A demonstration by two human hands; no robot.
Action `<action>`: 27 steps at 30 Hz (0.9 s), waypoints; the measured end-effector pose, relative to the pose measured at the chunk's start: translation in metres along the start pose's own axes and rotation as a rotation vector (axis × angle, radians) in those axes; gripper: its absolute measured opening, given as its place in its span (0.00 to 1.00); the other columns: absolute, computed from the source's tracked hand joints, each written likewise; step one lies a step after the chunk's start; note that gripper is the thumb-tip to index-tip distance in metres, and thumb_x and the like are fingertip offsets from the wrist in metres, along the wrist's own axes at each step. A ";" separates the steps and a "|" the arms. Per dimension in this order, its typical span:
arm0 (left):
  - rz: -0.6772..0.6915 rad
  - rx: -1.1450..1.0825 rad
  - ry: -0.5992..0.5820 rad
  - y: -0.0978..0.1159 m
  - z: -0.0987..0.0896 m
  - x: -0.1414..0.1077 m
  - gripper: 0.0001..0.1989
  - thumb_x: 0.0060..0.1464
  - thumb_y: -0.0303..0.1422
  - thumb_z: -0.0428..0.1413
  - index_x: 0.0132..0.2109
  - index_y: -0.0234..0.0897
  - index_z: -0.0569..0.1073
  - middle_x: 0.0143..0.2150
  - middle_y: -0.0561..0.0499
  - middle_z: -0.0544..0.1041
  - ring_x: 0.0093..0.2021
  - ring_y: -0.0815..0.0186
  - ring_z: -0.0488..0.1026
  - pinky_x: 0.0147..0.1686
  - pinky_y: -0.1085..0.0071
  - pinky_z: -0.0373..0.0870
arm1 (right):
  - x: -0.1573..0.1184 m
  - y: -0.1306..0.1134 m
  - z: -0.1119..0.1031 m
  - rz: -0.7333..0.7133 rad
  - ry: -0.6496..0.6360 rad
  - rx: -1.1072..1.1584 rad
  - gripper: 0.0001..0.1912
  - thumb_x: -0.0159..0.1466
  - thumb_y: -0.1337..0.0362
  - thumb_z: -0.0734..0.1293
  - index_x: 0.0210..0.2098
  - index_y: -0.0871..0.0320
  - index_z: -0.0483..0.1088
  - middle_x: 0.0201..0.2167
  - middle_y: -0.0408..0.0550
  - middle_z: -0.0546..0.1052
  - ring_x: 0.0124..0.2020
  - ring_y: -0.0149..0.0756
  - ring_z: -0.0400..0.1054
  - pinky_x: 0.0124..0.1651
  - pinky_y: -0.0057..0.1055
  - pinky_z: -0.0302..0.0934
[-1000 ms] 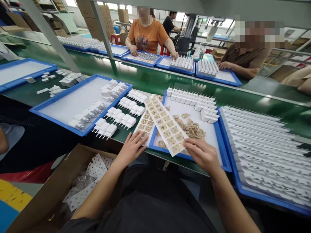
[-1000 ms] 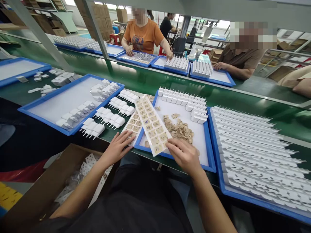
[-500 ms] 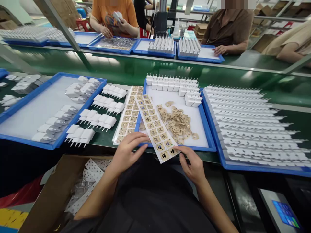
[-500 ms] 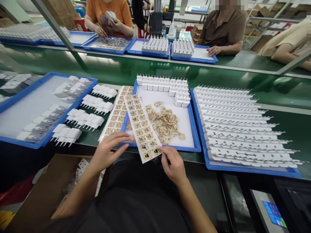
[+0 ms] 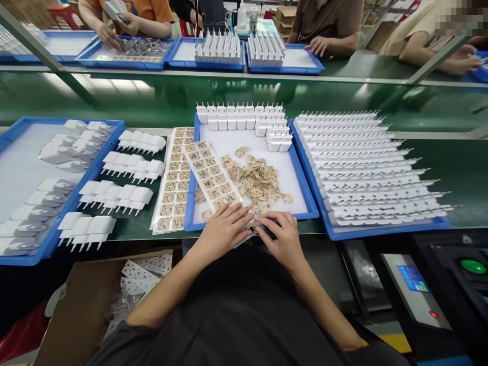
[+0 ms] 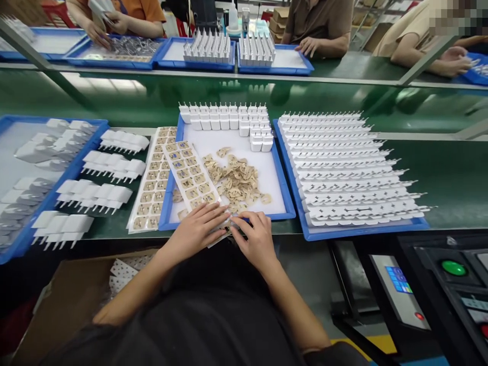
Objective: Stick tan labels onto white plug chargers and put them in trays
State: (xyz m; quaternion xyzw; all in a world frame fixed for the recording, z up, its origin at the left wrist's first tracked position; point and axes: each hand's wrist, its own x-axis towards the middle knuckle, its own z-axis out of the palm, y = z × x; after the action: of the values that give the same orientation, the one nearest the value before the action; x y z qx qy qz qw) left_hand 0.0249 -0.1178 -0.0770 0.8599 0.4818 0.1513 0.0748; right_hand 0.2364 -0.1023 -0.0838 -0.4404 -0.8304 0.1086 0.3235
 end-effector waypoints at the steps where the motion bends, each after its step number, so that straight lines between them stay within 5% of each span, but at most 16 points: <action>1: 0.000 -0.002 -0.003 0.000 0.000 0.000 0.22 0.66 0.42 0.48 0.63 0.40 0.66 0.64 0.47 0.68 0.65 0.56 0.64 0.65 0.53 0.57 | 0.001 0.000 0.001 -0.005 -0.005 0.002 0.10 0.64 0.64 0.69 0.45 0.51 0.75 0.41 0.48 0.77 0.41 0.40 0.66 0.43 0.39 0.58; 8: -0.015 -0.015 -0.014 0.001 0.000 0.000 0.28 0.63 0.47 0.49 0.65 0.38 0.63 0.65 0.44 0.66 0.67 0.53 0.61 0.66 0.51 0.54 | 0.010 0.005 -0.004 -0.062 -0.069 0.144 0.03 0.65 0.66 0.67 0.37 0.53 0.74 0.38 0.46 0.77 0.41 0.38 0.67 0.45 0.38 0.58; 15: -0.020 -0.030 0.005 0.000 0.004 -0.001 0.29 0.63 0.47 0.50 0.66 0.40 0.62 0.65 0.44 0.67 0.67 0.53 0.61 0.66 0.51 0.53 | 0.017 0.010 -0.007 -0.076 -0.086 0.070 0.10 0.66 0.62 0.66 0.46 0.52 0.74 0.42 0.48 0.78 0.43 0.42 0.68 0.44 0.39 0.57; 20: -0.025 -0.034 0.002 0.001 0.003 -0.001 0.29 0.63 0.46 0.50 0.66 0.39 0.62 0.65 0.45 0.66 0.67 0.52 0.60 0.67 0.52 0.52 | 0.021 0.005 -0.001 -0.075 -0.129 0.111 0.05 0.67 0.64 0.65 0.40 0.53 0.74 0.41 0.48 0.78 0.42 0.40 0.67 0.44 0.39 0.56; 27: -0.040 -0.041 -0.030 0.001 0.003 0.001 0.31 0.62 0.48 0.51 0.67 0.38 0.60 0.66 0.44 0.65 0.67 0.52 0.59 0.67 0.52 0.51 | 0.031 0.014 -0.029 -0.027 -0.156 0.598 0.02 0.66 0.64 0.65 0.37 0.54 0.70 0.37 0.48 0.75 0.42 0.40 0.69 0.48 0.40 0.63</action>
State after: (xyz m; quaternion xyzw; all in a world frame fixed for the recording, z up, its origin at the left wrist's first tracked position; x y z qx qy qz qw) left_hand 0.0273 -0.1169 -0.0792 0.8504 0.4946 0.1467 0.1029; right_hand 0.2515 -0.0722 -0.0546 -0.3051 -0.7898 0.3772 0.3754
